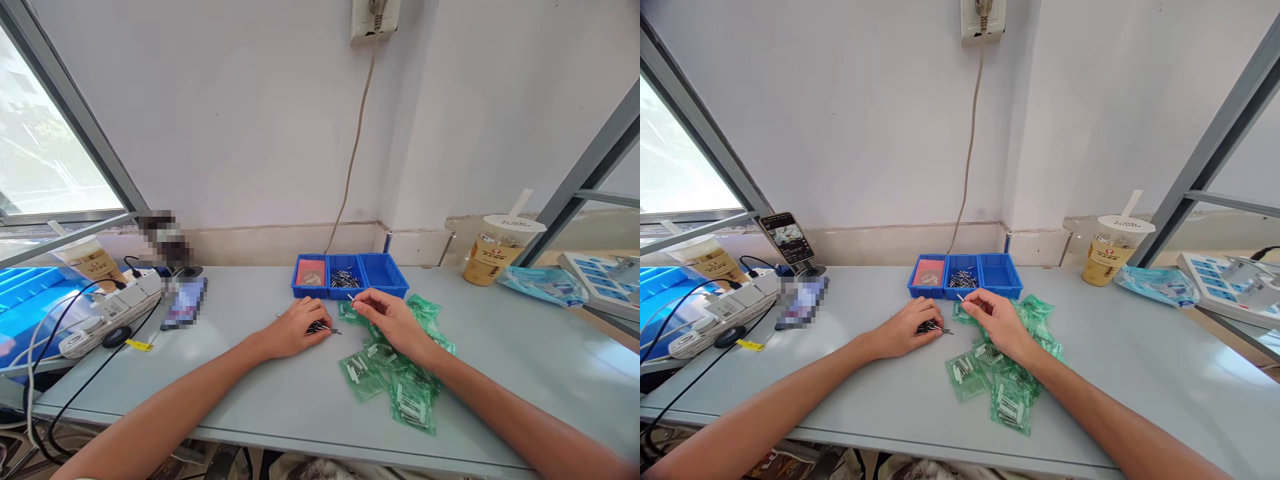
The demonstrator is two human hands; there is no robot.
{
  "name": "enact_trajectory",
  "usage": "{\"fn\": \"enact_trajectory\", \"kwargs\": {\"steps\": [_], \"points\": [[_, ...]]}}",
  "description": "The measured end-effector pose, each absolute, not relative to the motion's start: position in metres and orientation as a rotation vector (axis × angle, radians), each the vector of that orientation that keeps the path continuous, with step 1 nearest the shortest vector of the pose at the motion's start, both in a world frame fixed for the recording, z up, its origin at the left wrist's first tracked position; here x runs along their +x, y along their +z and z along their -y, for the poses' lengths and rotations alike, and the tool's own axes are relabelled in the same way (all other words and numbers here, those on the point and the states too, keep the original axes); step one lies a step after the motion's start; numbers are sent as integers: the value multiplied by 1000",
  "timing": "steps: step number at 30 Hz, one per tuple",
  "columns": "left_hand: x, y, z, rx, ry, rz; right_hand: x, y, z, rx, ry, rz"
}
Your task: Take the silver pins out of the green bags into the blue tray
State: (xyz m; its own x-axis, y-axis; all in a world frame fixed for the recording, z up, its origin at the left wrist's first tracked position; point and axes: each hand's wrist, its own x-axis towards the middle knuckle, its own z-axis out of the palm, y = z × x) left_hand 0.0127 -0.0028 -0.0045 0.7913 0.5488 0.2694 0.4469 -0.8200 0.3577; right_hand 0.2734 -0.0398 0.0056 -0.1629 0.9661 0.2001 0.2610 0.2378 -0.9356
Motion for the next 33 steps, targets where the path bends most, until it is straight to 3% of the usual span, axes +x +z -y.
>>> {"fn": "enact_trajectory", "kwargs": {"steps": [33], "points": [[13, -4, 3, 2701, 523, -773, 273, 5, 39, -1158, 957, 1653]]}}
